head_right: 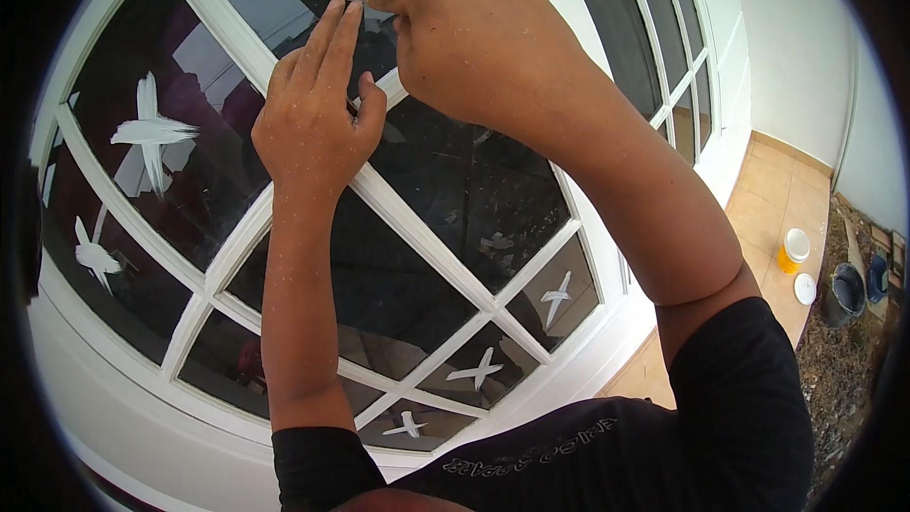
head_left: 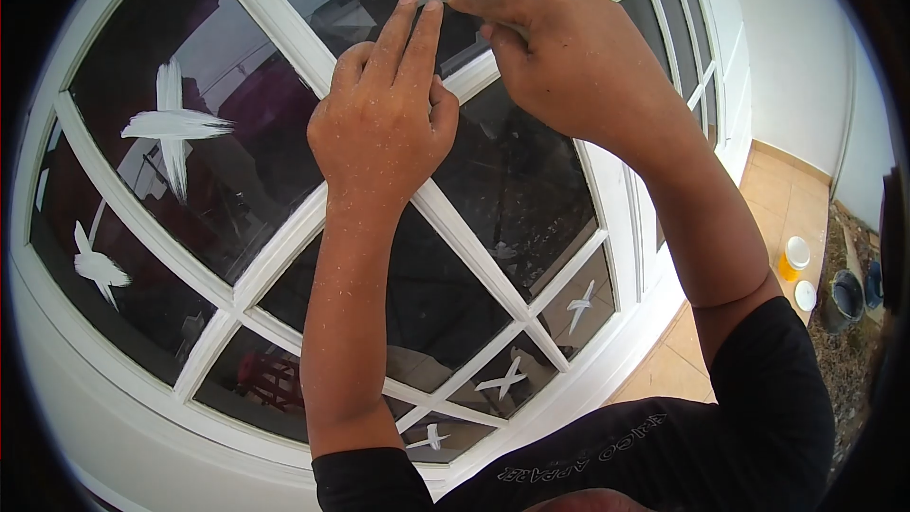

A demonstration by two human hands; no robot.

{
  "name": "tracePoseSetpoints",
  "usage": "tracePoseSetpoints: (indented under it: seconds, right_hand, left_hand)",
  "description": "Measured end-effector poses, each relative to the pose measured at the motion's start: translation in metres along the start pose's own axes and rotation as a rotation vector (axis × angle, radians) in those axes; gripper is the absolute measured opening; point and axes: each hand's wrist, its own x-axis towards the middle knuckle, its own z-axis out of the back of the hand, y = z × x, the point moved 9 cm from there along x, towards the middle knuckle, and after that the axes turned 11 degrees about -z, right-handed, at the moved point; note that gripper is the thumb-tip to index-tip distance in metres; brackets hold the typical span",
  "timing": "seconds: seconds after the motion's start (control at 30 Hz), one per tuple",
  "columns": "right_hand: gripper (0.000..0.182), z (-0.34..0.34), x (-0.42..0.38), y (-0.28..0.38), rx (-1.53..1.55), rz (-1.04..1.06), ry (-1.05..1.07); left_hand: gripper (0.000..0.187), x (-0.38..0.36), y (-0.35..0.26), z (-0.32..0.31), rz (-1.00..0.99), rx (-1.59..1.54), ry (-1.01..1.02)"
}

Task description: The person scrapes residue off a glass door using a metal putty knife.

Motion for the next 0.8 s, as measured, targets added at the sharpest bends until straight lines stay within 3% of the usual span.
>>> tracePoseSetpoints:
  seconds: [0.67,0.8]
  right_hand:
    - [0.03,0.001,-0.003,-0.003,-0.007,0.056,-0.035]
    - [0.031,-0.005,0.004,-0.006,-0.024,-0.057,0.063]
  left_hand:
    - [0.065,-0.001,-0.003,-0.004,-0.014,0.058,0.069]
    - [0.065,0.0,-0.002,-0.005,-0.003,0.051,0.071]
